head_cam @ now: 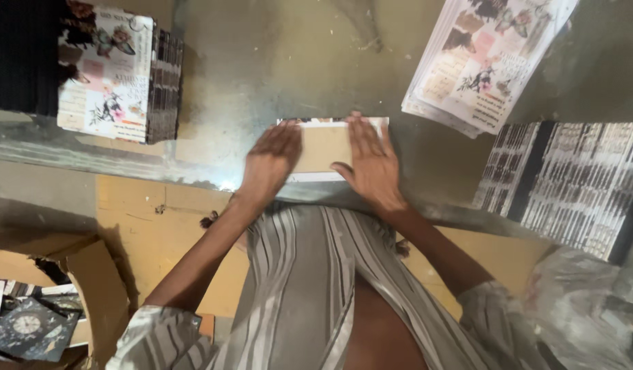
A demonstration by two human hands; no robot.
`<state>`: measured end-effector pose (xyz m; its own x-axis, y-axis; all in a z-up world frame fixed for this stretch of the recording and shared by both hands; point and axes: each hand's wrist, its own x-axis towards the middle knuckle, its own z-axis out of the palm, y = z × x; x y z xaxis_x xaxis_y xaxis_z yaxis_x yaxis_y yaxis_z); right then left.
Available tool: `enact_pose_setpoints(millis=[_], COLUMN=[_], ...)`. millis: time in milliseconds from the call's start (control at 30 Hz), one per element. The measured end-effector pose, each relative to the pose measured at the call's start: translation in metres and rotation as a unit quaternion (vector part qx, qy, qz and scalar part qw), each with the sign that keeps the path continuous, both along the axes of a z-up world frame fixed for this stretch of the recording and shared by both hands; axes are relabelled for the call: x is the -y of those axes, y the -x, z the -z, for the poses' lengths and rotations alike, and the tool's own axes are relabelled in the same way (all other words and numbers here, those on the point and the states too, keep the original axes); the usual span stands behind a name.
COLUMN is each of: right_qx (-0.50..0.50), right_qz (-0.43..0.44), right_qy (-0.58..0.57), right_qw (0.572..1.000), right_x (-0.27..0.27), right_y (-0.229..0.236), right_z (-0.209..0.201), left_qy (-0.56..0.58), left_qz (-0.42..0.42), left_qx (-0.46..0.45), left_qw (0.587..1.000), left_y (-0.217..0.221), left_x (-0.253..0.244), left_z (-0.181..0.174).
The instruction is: The person inserts a small beige card into a larger printed card cover and folds the cover edges to secure it. They repeat this process for multiple cards, stacking the finished items on the table.
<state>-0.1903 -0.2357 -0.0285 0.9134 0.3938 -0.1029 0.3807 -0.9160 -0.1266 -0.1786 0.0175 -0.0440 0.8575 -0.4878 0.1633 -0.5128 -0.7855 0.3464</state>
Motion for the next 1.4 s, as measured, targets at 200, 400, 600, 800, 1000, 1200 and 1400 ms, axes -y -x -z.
enact_pose_setpoints(millis=[200,400,600,800,1000,1200,1400], right_qx=[-0.013,-0.076,0.049,-0.011,-0.259,-0.222,-0.247], right_qz=[0.126,0.173,0.234,0.298,0.251,0.264,0.340], right_qy=[0.062,-0.047,-0.215,-0.623,-0.640,-0.621,-0.631], right_qw=[0.990,0.981,0.947,0.723,0.678,0.704,0.652], right_x=[0.012,-0.005,0.002,-0.004,0.019,0.026,0.027], right_y=[0.010,0.010,0.014,0.012,-0.032,-0.064,-0.083], right_z=[-0.008,-0.016,-0.014,0.007,0.024,0.028,0.034], left_qy=[-0.073,-0.009,0.056,0.237,0.528,0.615,0.668], left_qz=[-0.118,-0.100,-0.015,0.083,-0.116,-0.202,-0.209], left_qx=[-0.042,0.044,-0.232,-0.443,-0.428,-0.417,-0.427], left_qw=[0.989,0.994,0.971,0.860,0.724,0.638,0.572], left_y=[-0.008,-0.038,-0.065,-0.065,-0.061,-0.067,-0.075], left_x=[-0.034,0.043,0.032,-0.003,0.032,0.051,0.049], left_z=[-0.043,-0.040,-0.047,-0.054,-0.014,0.006,-0.003])
